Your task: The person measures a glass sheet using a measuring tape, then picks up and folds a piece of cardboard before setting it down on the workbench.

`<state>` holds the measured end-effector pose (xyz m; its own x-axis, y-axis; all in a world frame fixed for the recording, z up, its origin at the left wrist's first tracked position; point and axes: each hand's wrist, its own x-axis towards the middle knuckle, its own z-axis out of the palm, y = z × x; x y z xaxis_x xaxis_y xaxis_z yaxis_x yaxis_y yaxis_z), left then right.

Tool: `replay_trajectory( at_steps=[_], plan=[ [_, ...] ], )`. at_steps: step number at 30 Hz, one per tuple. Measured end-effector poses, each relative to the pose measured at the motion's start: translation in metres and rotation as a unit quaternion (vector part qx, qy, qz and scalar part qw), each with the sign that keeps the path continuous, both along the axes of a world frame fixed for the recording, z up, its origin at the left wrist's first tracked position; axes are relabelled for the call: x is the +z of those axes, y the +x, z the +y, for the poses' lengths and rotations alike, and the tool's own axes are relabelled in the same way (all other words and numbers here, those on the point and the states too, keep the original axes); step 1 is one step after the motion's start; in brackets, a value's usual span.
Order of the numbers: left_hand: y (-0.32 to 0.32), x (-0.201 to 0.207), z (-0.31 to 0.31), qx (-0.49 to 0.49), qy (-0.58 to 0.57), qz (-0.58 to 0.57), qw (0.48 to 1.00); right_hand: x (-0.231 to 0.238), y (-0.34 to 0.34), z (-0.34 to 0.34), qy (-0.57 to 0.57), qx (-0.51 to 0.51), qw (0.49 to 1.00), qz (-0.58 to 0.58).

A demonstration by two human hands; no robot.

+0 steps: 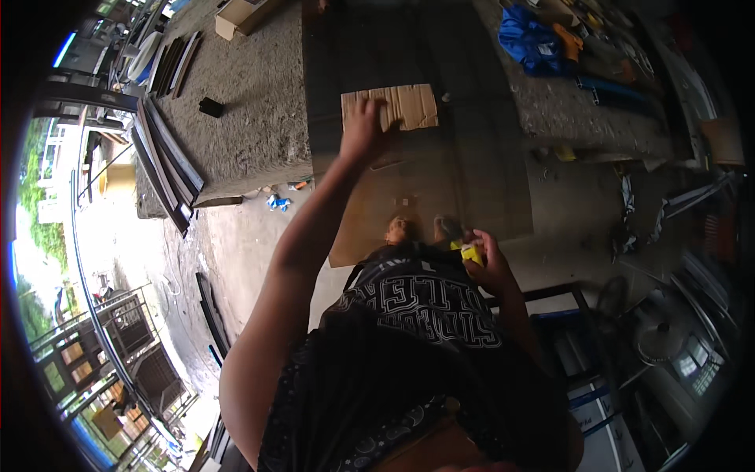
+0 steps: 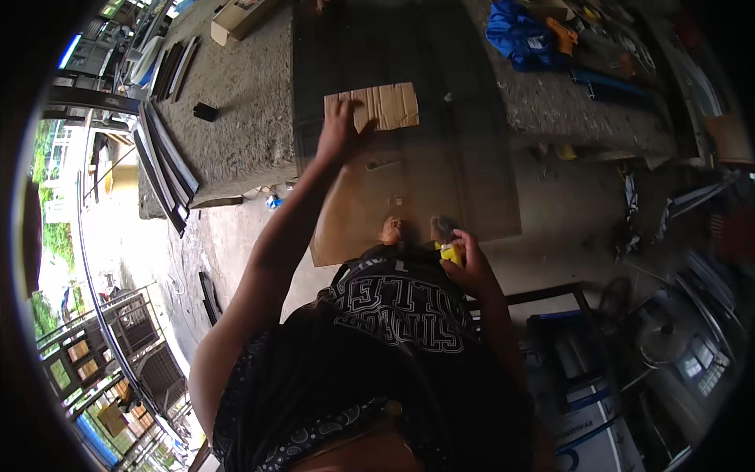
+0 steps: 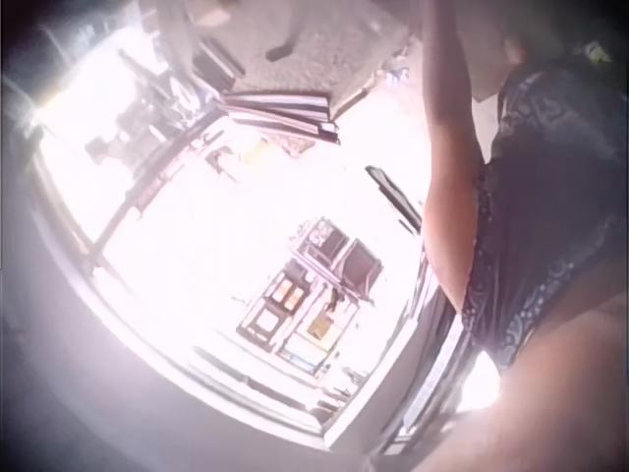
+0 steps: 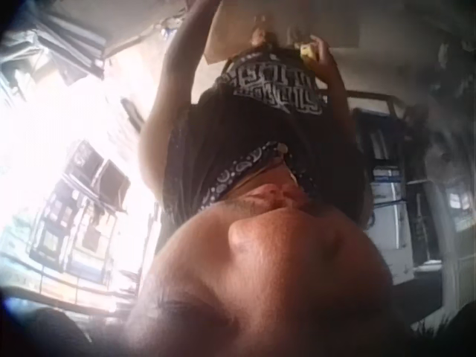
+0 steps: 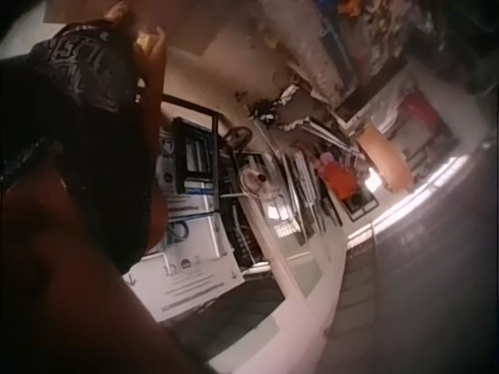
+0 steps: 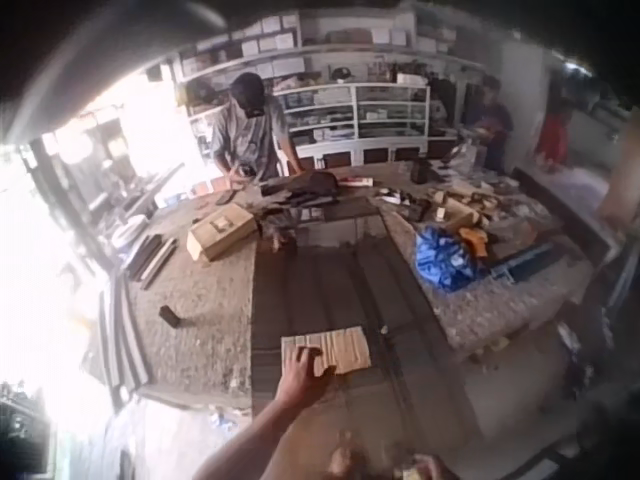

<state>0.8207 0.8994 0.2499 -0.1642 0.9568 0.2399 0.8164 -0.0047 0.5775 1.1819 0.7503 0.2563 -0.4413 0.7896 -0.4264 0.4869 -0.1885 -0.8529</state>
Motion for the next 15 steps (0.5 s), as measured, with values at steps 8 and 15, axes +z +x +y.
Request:
replay_trajectory(
  at_steps=[8,15],
  plan=[
    [0.146,0.013,-0.157,-0.135,-0.198,-0.440,0.866,0.016,-0.023,0.077,0.136,0.224,0.957,0.124],
    [0.023,-0.005,-0.225,0.163,-0.167,-0.503,0.832,0.011,0.100,0.156,-0.077,0.335,0.934,-0.094]
  ],
)
